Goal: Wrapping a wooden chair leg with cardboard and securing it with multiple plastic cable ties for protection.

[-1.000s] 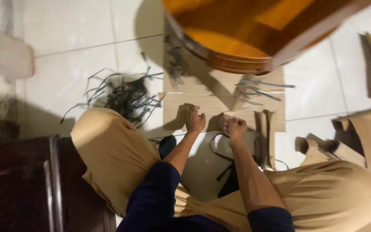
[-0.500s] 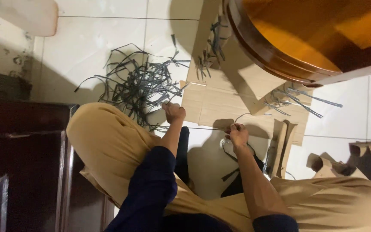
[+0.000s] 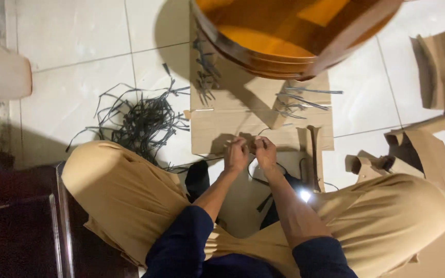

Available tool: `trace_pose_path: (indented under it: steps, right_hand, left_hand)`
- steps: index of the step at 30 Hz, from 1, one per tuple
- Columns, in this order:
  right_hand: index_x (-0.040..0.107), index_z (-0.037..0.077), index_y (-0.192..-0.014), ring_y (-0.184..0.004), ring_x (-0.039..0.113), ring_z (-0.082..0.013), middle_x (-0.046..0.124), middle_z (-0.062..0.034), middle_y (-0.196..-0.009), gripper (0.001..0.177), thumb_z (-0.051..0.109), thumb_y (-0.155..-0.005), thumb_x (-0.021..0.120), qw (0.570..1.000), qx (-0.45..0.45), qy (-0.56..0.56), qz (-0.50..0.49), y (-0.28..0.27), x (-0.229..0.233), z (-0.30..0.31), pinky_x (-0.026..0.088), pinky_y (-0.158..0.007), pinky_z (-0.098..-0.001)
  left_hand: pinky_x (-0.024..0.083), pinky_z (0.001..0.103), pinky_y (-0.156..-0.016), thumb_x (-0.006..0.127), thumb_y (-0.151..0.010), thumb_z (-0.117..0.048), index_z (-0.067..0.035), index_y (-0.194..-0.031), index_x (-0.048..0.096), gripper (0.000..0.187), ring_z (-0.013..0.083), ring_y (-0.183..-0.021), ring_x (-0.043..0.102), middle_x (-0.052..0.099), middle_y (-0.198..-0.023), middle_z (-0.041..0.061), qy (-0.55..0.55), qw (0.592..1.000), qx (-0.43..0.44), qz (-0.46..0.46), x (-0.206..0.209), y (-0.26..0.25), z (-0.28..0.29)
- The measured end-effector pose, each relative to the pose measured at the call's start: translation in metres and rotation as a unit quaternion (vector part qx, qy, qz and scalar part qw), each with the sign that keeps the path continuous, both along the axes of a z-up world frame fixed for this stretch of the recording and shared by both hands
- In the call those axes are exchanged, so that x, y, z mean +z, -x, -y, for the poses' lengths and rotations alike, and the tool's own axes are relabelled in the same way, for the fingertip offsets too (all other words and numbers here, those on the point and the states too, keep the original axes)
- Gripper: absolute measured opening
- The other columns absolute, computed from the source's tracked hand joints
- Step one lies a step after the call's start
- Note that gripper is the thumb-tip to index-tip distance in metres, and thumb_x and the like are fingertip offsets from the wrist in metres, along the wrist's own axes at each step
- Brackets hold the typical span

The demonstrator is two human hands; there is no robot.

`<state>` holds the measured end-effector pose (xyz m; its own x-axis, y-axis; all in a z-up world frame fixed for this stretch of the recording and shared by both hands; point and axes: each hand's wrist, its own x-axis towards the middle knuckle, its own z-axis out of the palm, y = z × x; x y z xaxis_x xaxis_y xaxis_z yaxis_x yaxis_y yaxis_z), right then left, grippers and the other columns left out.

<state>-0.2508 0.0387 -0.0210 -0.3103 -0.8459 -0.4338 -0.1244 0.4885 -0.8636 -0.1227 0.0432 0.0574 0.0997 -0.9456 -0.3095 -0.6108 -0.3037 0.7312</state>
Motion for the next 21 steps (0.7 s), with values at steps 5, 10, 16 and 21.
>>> trace_pose_path:
  steps: [5,10,16,21]
  right_hand:
    - [0.079,0.022,-0.103,-0.087,0.069,-0.0211,0.075,-0.0083,-0.091,0.017,0.033,-0.098,0.067,1.000,-0.027,-0.002,-0.006,0.010,-0.016,0.004,0.055,-0.082,-0.0366]
    - [0.080,0.019,-0.102,-0.080,0.067,-0.0197,0.073,-0.0074,-0.083,0.016,0.028,-0.097,0.068,0.999,-0.041,-0.008,0.032,0.012,0.005,-0.001,0.055,-0.075,-0.0360]
    - [0.045,0.004,-0.098,-0.077,0.054,-0.0115,0.048,-0.0029,-0.088,0.014,0.013,-0.107,0.039,0.903,-0.286,0.046,0.316,0.048,0.014,-0.008,0.054,-0.071,-0.0279]
    - [0.050,0.007,-0.095,-0.057,0.065,-0.0164,0.062,-0.0074,-0.080,0.007,0.009,-0.101,0.049,0.849,-0.500,0.045,0.163,0.051,-0.024,0.043,0.058,-0.049,-0.0290]
  left_hand:
    - [0.061,0.048,-0.086,0.055,-0.088,-0.002,0.000,-0.109,0.075,0.029,0.0410,-0.107,0.069,0.072,-0.117,0.018,0.061,0.991,-0.118,-0.023,0.019,0.014,-0.008]
    - [0.059,0.048,-0.093,0.057,-0.092,-0.012,-0.006,-0.111,0.076,0.027,0.0392,-0.112,0.068,0.073,-0.120,0.012,0.034,0.986,-0.161,-0.020,-0.028,0.019,0.000]
    - [0.062,0.047,-0.091,0.056,-0.094,-0.008,-0.008,-0.124,0.068,0.032,0.0425,-0.112,0.066,0.068,-0.125,0.016,0.021,0.984,-0.168,-0.061,0.020,0.037,0.004]
    - [0.061,0.050,-0.086,0.060,-0.094,-0.011,-0.010,-0.128,0.061,0.035,0.0406,-0.103,0.070,0.067,-0.122,0.019,0.042,0.989,-0.132,-0.047,-0.019,0.039,0.029]
